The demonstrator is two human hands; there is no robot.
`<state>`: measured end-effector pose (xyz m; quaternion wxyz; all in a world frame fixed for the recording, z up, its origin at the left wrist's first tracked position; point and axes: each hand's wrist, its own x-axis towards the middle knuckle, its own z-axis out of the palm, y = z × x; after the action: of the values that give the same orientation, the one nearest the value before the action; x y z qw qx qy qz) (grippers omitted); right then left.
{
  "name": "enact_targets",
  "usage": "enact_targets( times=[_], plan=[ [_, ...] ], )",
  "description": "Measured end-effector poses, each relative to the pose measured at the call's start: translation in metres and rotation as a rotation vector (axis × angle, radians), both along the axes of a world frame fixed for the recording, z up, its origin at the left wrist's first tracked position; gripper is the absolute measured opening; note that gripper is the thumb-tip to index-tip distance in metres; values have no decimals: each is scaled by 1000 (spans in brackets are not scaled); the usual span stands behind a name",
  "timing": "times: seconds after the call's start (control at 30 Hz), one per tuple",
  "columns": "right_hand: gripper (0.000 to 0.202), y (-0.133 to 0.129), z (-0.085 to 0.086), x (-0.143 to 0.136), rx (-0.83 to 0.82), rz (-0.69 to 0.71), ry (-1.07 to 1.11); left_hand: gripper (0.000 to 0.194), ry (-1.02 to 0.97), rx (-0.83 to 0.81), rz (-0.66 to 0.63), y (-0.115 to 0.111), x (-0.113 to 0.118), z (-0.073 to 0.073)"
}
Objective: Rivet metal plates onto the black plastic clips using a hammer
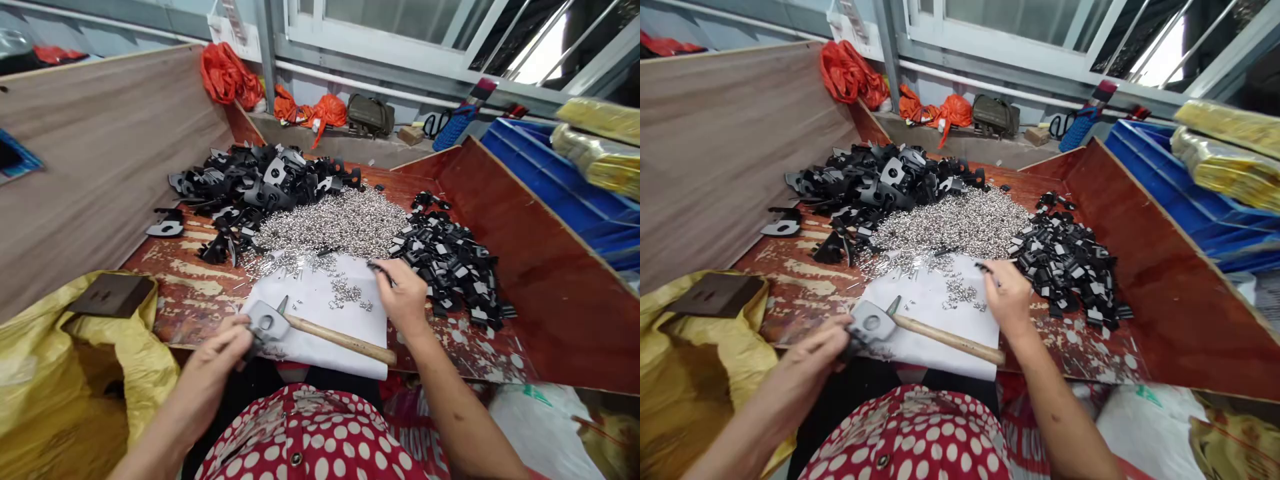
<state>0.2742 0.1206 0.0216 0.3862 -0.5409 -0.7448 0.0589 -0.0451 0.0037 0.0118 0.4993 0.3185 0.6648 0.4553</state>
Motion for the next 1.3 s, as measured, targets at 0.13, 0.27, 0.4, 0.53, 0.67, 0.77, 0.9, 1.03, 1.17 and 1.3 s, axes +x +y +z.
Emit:
enact_targets(
  times=[0.13,0.27,0.4,0.53,0.67,0.77,0.9,1.03,1.17,1.3],
  plan=[
    [22,-43,2,-68,-84,385,303,39,-349,-35,-150,-7,51,-1],
    [26,-65,-4,-95,-127,455,325,32,-455,32,-207,0,61,7],
    [31,-72,-7,-93,-65,441,297,26,-482,74,-253,-2,61,10],
    [35,-80,-10,-96,13,429,254,22,-486,108,-273,-5,60,5],
    [32,-93,-15,-103,-169,456,323,25,-359,153,-269,-5,53,-2],
    [28,-93,-15,-102,-414,519,392,28,-222,153,-276,-9,42,-4],
    [32,-69,-7,-99,-584,675,179,23,-167,147,-252,-18,23,-8],
    [16,-31,-10,-110,-352,410,-339,17,-152,153,-109,-25,7,-18],
    [20,-11,-21,-123,-296,452,-533,21,-148,107,-100,-28,1,-20],
    [9,-22,-11,-112,-229,620,-312,25,-176,54,-163,-25,7,-17]
  ],
)
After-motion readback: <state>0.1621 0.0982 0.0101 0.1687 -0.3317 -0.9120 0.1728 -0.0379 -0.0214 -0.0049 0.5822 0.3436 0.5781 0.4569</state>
